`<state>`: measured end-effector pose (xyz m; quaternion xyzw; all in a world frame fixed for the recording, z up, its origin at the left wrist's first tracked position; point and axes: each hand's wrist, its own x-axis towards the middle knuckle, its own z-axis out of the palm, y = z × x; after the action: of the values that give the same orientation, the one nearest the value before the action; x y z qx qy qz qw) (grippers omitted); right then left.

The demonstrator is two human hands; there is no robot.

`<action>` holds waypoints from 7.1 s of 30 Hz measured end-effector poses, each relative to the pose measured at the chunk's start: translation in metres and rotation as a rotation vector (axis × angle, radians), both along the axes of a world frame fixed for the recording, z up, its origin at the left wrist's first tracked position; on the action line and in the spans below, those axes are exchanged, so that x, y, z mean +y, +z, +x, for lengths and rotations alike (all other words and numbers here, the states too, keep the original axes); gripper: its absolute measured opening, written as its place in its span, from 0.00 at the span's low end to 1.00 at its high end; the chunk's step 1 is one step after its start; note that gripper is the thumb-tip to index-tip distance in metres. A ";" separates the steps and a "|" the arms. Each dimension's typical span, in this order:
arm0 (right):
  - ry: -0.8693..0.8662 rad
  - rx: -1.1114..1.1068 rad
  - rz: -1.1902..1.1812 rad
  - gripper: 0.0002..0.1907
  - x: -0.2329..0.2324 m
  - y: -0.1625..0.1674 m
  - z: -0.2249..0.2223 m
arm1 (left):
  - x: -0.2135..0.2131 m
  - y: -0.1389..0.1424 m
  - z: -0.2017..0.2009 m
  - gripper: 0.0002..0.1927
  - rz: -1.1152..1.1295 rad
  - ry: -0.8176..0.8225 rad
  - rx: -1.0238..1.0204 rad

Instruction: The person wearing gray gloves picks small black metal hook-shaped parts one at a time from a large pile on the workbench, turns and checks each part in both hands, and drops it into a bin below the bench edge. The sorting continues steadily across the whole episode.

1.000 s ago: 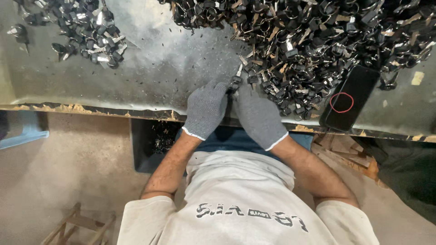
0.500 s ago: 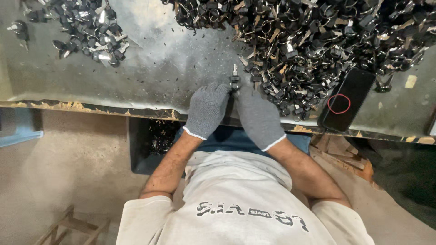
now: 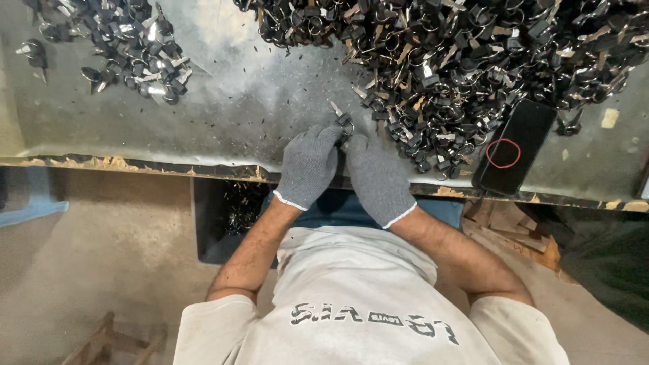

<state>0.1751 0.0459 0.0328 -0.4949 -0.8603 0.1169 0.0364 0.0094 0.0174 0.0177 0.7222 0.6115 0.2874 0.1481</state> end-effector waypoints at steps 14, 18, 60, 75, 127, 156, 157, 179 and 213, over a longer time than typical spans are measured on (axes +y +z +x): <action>-0.016 0.264 -0.292 0.23 0.010 0.020 0.013 | -0.007 0.018 0.008 0.10 -0.001 0.117 0.109; 0.061 0.237 -0.153 0.27 0.005 0.018 0.022 | -0.007 0.025 0.007 0.09 0.024 0.150 0.011; 0.167 0.254 -0.146 0.35 -0.001 0.035 0.025 | -0.003 0.051 -0.008 0.27 -0.191 0.019 -0.401; -0.045 0.202 -0.243 0.16 -0.004 0.019 0.042 | -0.001 0.014 0.002 0.16 -0.136 0.077 -0.048; 0.009 0.284 -0.230 0.16 0.002 0.014 0.028 | -0.012 0.011 0.009 0.08 0.005 0.045 0.089; 0.079 0.188 -0.110 0.17 0.004 0.014 0.028 | 0.014 0.060 -0.008 0.09 0.225 0.368 0.216; 0.066 0.158 -0.132 0.16 0.003 0.014 0.027 | 0.026 0.058 0.001 0.09 0.239 0.255 0.149; 0.033 -0.057 -0.045 0.15 0.012 0.020 0.008 | 0.010 -0.002 0.006 0.09 0.025 -0.040 0.129; 0.031 0.268 -0.232 0.21 0.014 0.013 0.035 | 0.017 0.030 0.013 0.20 -0.118 0.075 0.128</action>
<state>0.2104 0.0600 0.0463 -0.4626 -0.8360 0.2807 0.0917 0.0225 0.0339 0.0479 0.7057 0.6622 0.2092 0.1403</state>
